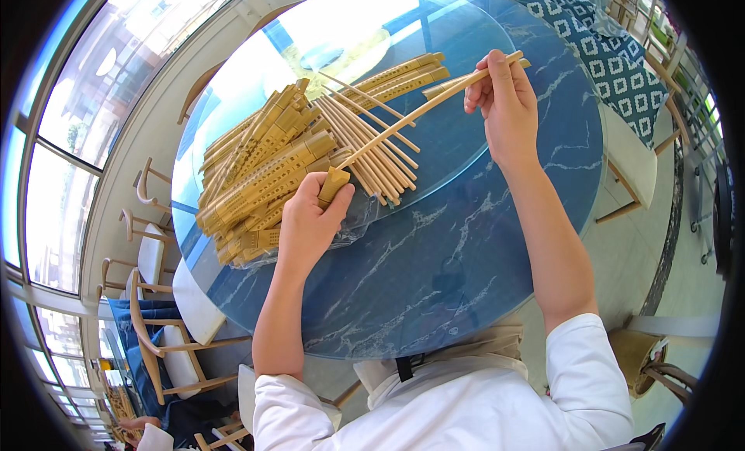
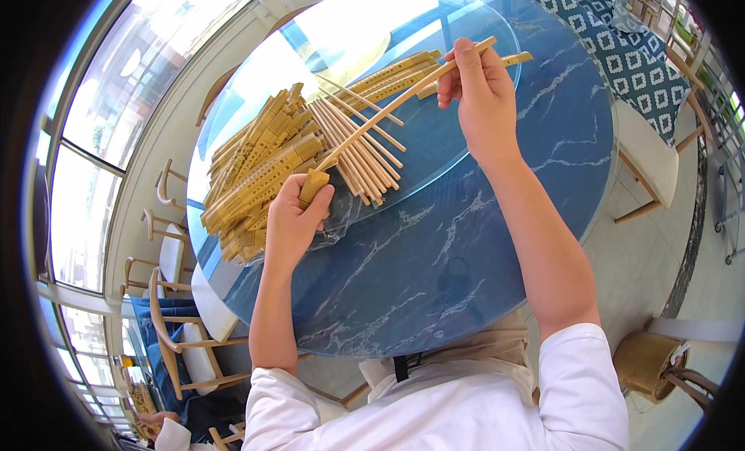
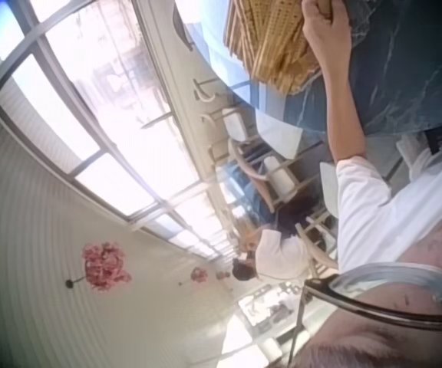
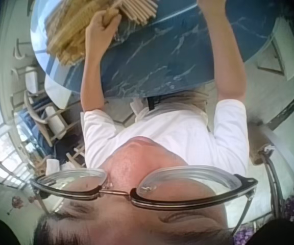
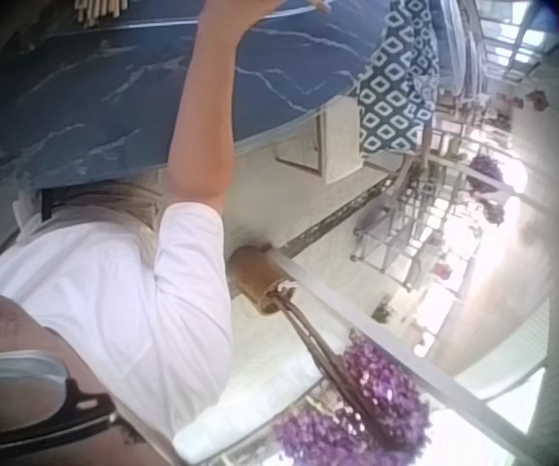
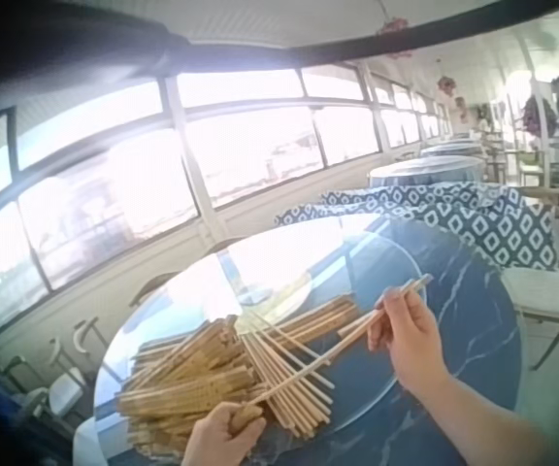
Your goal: The person repeatedly picks up pairs of thin bamboo sticks and a short bamboo sleeve from a pile on a round table, inserts the sticks into the sleeve, and places the assembled unit back on the table. The cycle continues with the same motions throughout the clip.
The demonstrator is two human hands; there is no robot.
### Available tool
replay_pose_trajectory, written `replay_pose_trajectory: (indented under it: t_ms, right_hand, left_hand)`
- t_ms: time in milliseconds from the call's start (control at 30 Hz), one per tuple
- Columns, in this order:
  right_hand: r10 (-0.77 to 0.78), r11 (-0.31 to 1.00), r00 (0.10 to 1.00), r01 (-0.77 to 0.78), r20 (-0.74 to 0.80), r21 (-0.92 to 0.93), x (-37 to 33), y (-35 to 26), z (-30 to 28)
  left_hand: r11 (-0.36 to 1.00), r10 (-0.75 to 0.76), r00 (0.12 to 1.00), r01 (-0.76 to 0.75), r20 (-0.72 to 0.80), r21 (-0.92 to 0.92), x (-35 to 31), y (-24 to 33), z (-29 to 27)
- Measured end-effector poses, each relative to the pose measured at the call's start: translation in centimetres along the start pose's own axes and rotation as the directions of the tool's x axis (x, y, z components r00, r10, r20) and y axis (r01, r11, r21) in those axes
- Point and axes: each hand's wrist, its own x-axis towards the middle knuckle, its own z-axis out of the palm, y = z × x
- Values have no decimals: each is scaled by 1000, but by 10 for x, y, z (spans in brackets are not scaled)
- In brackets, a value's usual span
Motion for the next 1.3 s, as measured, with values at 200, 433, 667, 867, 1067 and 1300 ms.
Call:
replay_pose_trajectory:
  t_ms: [200,433,667,867,1067,1300]
  right_hand:
    - [-25,999,1000,25,9,-21,0,-1,2]
    - [-39,999,999,40,36,-14,1,0,0]
    - [-22,999,1000,23,21,-38,1,-3,0]
    - [-20,999,999,21,33,-36,1,-2,0]
    - [-11,998,1000,12,9,-61,1,-3,0]
    - [-13,998,1000,13,10,-59,1,-3,0]
  left_hand:
    - [999,17,1000,-17,-9,-31,0,0,0]
    - [999,45,999,-45,-19,4,1,-4,1]
    - [994,87,996,-85,-27,73,3,-10,2]
    - [979,159,987,-153,-37,134,2,-15,2]
    - [983,152,988,-148,-22,109,2,-14,4]
    - [989,117,993,-115,-12,96,1,-12,4]
